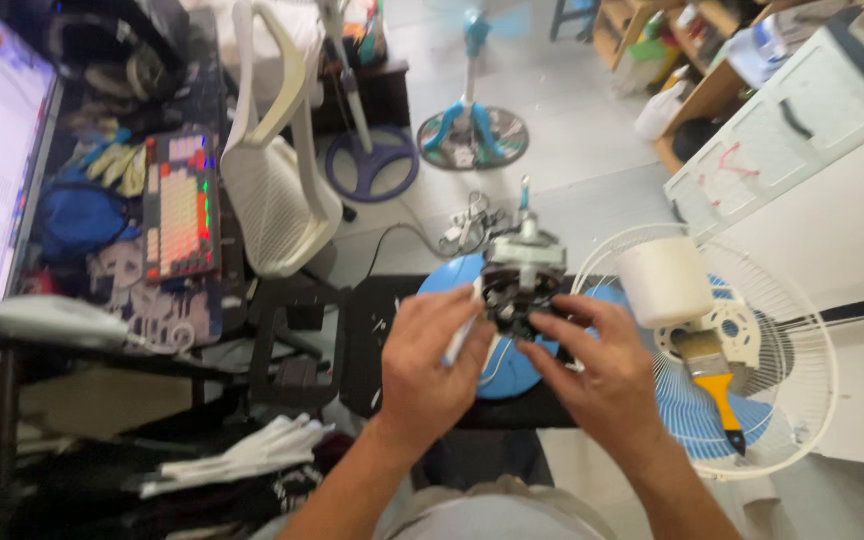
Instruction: The person services an electric fan on a desk. They use a screwdriver to unscrew parts of the fan motor housing, handle small screws and components, then hold the blue fan cover and continue unscrewing it with the screwdriver.
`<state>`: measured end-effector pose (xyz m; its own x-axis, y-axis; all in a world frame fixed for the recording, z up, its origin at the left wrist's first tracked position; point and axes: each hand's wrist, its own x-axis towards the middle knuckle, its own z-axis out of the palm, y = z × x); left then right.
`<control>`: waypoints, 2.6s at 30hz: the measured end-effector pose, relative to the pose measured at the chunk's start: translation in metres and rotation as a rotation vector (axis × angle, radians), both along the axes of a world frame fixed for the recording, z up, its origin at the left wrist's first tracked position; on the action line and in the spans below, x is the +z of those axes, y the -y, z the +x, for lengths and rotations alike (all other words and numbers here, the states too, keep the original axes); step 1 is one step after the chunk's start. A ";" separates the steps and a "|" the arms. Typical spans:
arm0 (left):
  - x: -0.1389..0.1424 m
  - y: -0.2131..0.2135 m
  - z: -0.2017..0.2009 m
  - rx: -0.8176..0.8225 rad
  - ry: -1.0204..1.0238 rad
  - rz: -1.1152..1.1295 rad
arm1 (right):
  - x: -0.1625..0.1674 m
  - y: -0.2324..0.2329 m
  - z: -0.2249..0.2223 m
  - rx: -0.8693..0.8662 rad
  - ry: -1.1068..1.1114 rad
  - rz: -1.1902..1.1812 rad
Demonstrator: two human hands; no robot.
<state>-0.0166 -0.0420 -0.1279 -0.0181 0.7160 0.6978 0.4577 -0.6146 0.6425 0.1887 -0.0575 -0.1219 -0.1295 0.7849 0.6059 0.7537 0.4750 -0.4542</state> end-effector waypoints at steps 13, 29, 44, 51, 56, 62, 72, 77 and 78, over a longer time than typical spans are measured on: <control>-0.207 -0.037 -0.081 0.455 -0.107 -0.913 | 0.004 0.005 0.003 -0.041 -0.115 -0.122; -0.221 -0.017 -0.032 0.475 -0.088 -1.304 | -0.001 0.010 -0.003 -0.062 -0.090 -0.097; -0.098 -0.005 -0.075 0.314 0.713 -0.367 | -0.017 -0.010 -0.014 -0.023 -0.198 0.000; 0.023 -0.026 -0.035 -0.317 0.926 0.017 | -0.022 -0.017 -0.018 -0.031 -0.253 -0.069; 0.069 -0.038 -0.005 -0.531 0.938 0.012 | -0.023 -0.018 -0.017 0.013 -0.149 0.051; 0.080 -0.046 0.009 -0.507 0.792 -0.025 | -0.024 -0.020 -0.015 0.024 -0.056 0.156; 0.078 -0.049 0.007 -0.470 0.796 -0.035 | -0.019 -0.020 -0.012 0.071 -0.061 0.136; 0.078 -0.048 0.007 -0.482 0.804 -0.049 | -0.019 -0.018 -0.015 0.059 -0.086 0.102; 0.078 -0.049 0.007 -0.485 0.806 -0.052 | -0.019 -0.018 -0.015 0.059 -0.091 0.100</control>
<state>-0.0095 0.0066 -0.0501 -0.1735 0.8018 0.5718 -0.4346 -0.5834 0.6861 0.1733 -0.0391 -0.1407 -0.1148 0.7127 0.6921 0.6814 0.5634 -0.4672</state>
